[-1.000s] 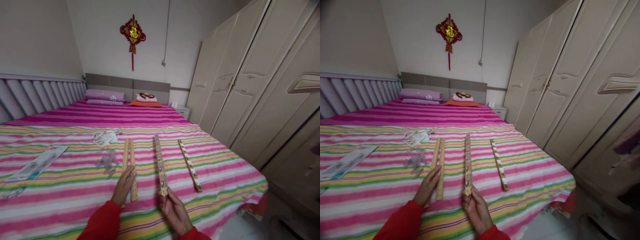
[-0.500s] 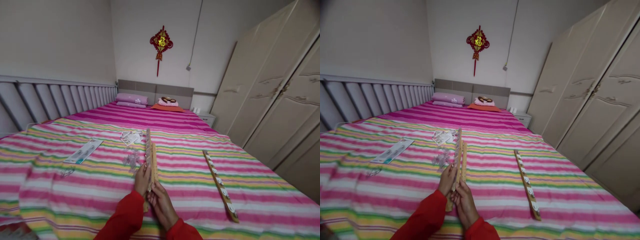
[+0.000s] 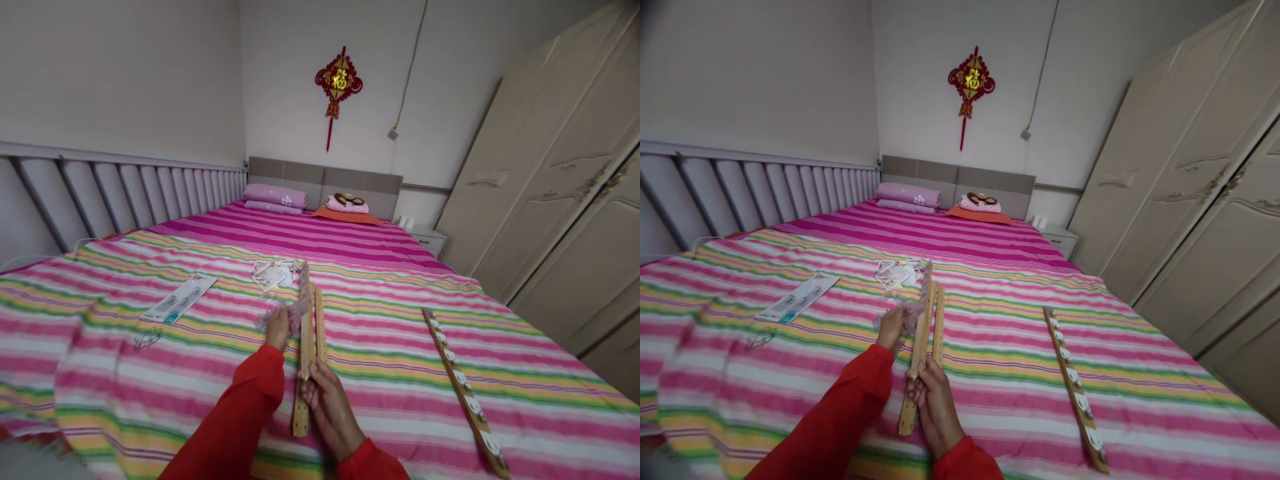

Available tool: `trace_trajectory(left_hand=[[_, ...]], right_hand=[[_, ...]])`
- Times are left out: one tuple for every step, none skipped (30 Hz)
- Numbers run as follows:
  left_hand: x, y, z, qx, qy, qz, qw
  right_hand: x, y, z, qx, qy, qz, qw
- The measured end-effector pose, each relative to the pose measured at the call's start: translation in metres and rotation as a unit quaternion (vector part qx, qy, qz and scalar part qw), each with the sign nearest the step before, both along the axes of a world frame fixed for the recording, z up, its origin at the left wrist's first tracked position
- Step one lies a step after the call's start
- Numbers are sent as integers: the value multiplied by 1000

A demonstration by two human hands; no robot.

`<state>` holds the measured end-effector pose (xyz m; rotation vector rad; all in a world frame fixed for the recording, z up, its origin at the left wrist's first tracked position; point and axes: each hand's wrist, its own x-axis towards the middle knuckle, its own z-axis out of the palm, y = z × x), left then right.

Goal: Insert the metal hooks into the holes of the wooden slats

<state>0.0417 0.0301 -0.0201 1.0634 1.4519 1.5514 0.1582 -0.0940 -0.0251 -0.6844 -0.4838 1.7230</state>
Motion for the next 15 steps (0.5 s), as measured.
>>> trace_trajectory(left_hand=[[-3,4,4,3,15,2,1000],[-5,7,7,9,31,4,999],[-7,9,10,14,51,3,999],[-7,12,13,19,72,2,997],[-7,14,14,20,94,0,995],[-6,16,15,19,117,-2,993],[-5,18,15,13,139,-5,990],[-4,20,14,6,157,-5,988],[-3,23,12,0,168,-5,986],[-2,25,11,-2,171,-4,985],[-1,28,8,-2,170,-3,985],[-1,31,6,1,168,-4,986],[-2,33,5,4,166,-7,986],[-3,35,3,5,164,-13,986],[-4,37,2,3,163,-23,986]], right_hand=[[0,0,-1,4,-2,3,1000],[0,0,-2,9,-5,6,1000],[0,0,-3,13,-8,9,1000],[1,0,-4,16,-11,12,1000],[1,0,-4,18,-15,14,1000],[0,-1,-5,19,-18,16,1000],[0,-2,-6,22,-21,18,999],[-1,-3,-7,25,-23,20,999],[-1,-4,-8,27,-25,22,999],[-2,-5,-9,30,-27,25,999],[-2,-6,-10,32,-29,27,999],[-2,-7,-12,35,-30,28,999],[-2,-9,-13,38,-33,31,998],[0,-10,-15,41,-37,33,998],[2,-12,-15,44,-42,36,997]])
